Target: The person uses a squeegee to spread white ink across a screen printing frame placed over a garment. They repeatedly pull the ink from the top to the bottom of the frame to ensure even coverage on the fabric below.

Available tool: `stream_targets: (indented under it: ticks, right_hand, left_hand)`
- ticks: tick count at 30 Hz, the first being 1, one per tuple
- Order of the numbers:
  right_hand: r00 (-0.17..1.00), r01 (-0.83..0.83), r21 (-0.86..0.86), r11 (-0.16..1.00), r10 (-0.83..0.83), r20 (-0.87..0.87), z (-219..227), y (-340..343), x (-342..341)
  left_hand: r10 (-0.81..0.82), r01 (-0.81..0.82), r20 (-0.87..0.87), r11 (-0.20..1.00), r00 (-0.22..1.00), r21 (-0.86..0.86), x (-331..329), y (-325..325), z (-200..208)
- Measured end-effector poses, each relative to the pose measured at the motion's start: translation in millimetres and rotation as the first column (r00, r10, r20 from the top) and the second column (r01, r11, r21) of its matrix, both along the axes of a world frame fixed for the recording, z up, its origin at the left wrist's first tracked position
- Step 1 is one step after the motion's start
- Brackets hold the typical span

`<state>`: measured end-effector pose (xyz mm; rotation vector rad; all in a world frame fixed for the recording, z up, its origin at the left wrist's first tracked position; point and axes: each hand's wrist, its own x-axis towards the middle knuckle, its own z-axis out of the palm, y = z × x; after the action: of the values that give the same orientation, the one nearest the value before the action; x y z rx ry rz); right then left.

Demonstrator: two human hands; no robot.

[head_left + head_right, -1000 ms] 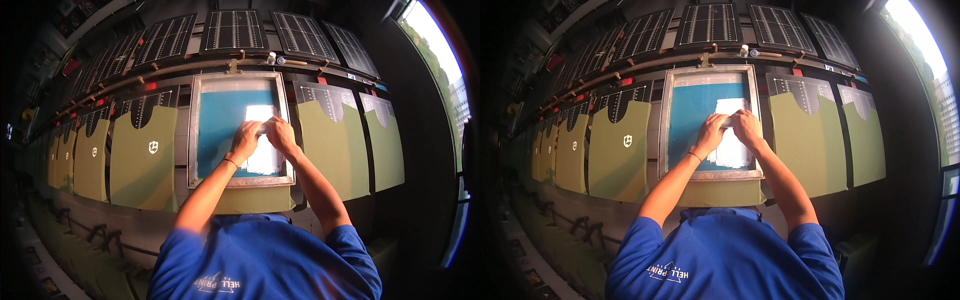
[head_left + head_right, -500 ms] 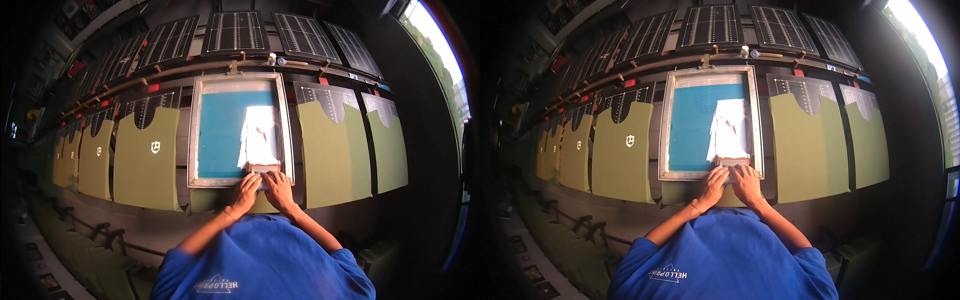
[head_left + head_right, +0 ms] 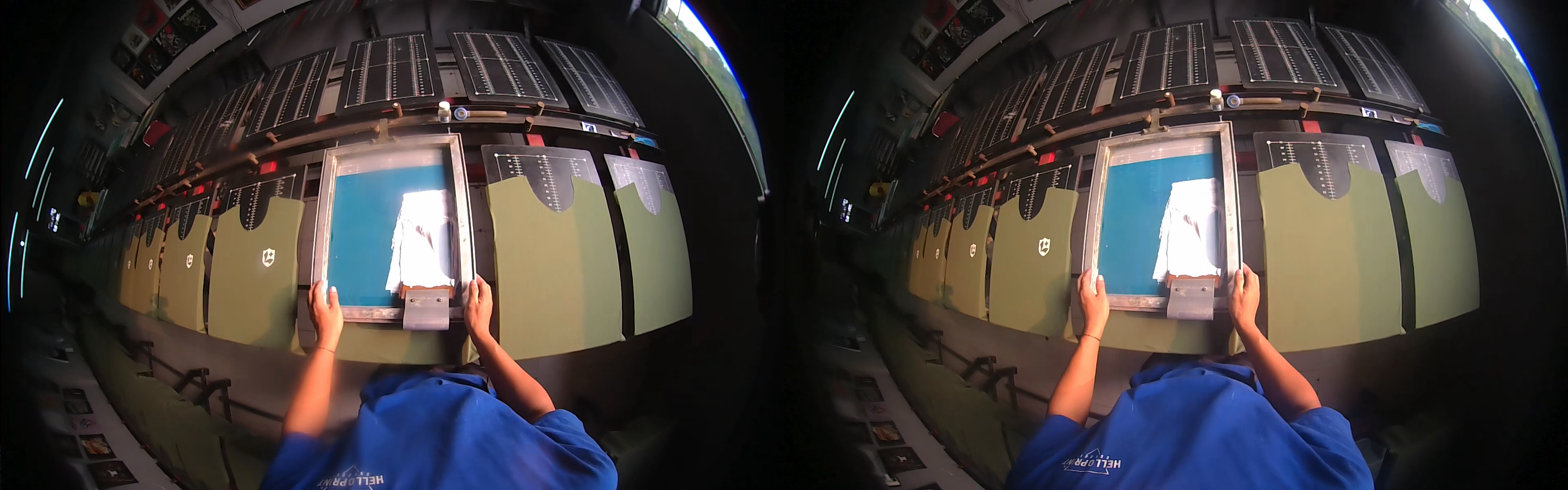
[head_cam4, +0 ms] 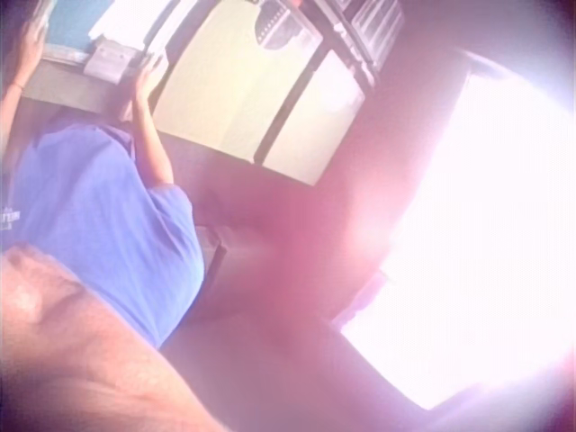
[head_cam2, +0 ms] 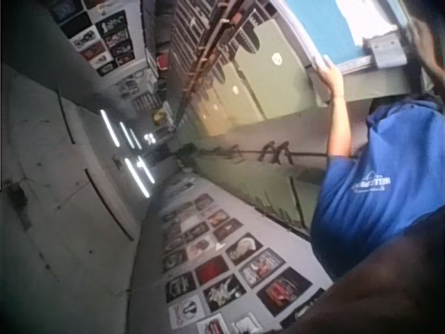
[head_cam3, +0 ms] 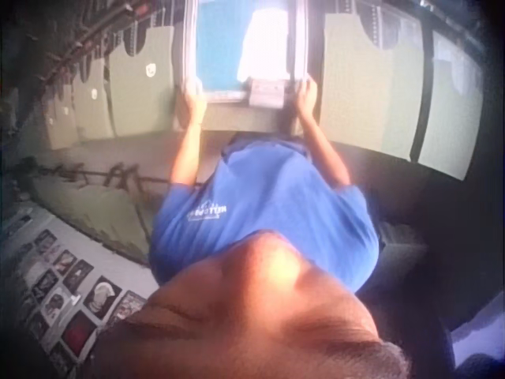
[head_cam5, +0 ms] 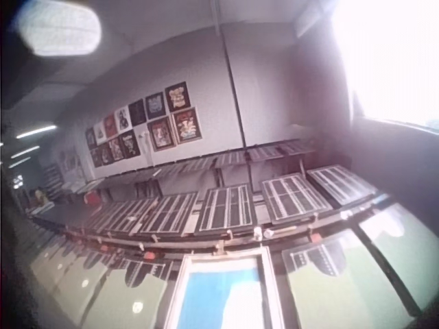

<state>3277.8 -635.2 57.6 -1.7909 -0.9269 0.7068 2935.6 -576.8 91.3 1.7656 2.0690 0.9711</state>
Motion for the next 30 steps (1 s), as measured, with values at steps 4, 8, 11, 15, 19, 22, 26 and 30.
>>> stream_targets:
  ticks: [4,8,11,15,19,22,26,30]
  right_hand:
    - [0.999,0.022,-0.051,0.998,-0.02,0.045,-14.0,1.0,0.0]
    - [0.998,0.014,-0.009,1.0,-0.013,0.058,-12.2,0.8,1.7]
    - [0.998,-0.003,-0.032,0.999,0.004,0.058,-8.8,0.5,3.2]
    - [0.999,-0.031,0.039,0.999,0.029,0.041,0.9,-1.3,5.1]
    - [0.987,-0.014,0.035,0.999,0.02,-0.162,16.2,-8.9,13.0]
    - [0.993,-0.031,0.044,0.999,0.036,-0.111,25.8,-27.0,36.3]
    - [0.991,-0.049,0.084,0.995,0.059,-0.118,34.0,-62.1,110.5]
    - [0.99,-0.002,0.117,0.993,0.019,-0.14,41.9,-100.3,219.8]
  left_hand:
    - [0.184,-0.169,0.093,0.975,0.979,-0.144,-64.8,33.7,-26.8]
    - [0.227,-0.054,0.339,0.891,0.913,-0.452,-82.5,43.3,-37.3]
    - [0.185,-0.021,0.377,0.916,0.907,-0.4,-77.1,41.1,-35.1]
    - [0.174,-0.097,0.182,0.924,0.968,-0.371,-70.6,43.3,-24.2]
    - [0.169,-0.054,0.285,0.927,0.943,-0.372,-68.6,33.8,-11.1]
    - [0.311,-0.249,0.321,0.943,0.895,-0.221,-43.2,10.3,-17.2]
    - [0.273,-0.072,0.464,0.911,0.843,-0.406,5.3,-27.3,-25.7]
    - [0.151,-0.047,0.608,0.982,0.78,-0.184,126.5,-56.3,-17.1]
